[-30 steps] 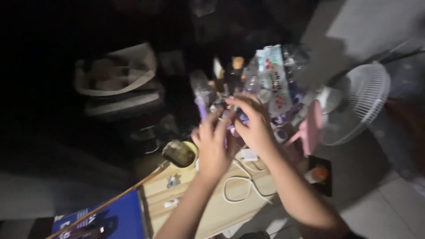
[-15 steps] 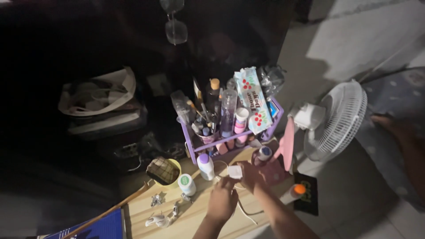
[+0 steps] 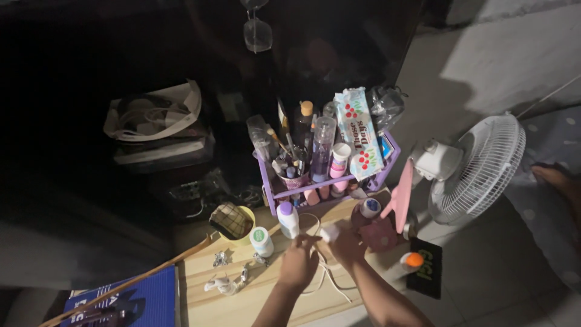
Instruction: The person straightens pillows on a couch and organizes various items on a desk.
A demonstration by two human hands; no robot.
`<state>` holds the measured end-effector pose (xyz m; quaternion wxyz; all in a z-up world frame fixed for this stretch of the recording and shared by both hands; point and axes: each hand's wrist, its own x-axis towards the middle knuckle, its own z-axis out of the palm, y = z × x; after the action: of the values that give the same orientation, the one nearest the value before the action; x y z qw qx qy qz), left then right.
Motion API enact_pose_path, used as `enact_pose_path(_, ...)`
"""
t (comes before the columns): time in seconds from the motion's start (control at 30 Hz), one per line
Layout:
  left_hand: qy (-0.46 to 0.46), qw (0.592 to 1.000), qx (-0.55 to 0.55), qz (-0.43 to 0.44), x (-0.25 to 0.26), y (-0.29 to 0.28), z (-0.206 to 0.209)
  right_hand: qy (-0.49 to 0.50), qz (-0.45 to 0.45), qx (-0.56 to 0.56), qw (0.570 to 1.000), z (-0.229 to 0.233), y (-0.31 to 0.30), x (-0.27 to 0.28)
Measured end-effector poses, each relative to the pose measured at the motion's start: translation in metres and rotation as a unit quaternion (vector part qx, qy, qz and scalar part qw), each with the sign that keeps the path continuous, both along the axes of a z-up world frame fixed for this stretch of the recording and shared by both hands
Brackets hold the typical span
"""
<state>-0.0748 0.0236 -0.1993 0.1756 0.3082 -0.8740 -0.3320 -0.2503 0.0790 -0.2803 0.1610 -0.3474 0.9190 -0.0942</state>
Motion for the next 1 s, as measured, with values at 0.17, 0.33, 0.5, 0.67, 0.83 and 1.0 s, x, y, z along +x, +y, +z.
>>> enact_pose_path(0.17,0.026,0.996,0.082,0.027,-0.006,0.003,0.039,-0.130,-0.100,-0.294,0.942,-0.061,0.014,-0.007)
enact_pose_path(0.33,0.218,0.975,-0.034,0.033,-0.017,-0.014,0.031,-0.385,-0.080,-0.552,0.736,0.049,0.025,0.025)
enact_pose_path(0.5,0.227,0.857,0.455,0.080,-0.019,-0.038,0.066,-0.443,0.069,-0.520,0.727,0.128,0.040,0.029)
enact_pose_path(0.67,0.175,0.734,0.652,-0.078,0.031,-0.028,0.136,-0.277,0.308,-0.404,0.815,0.214,0.048,0.026)
enact_pose_path(0.83,0.149,0.681,0.696,-0.171,0.066,-0.020,0.136,-0.182,0.457,-0.308,0.814,0.277,0.051,0.035)
enact_pose_path(1.0,0.200,0.677,0.690,-0.161,0.089,0.000,0.123,-0.147,0.457,-0.140,0.866,0.312,0.058,0.053)
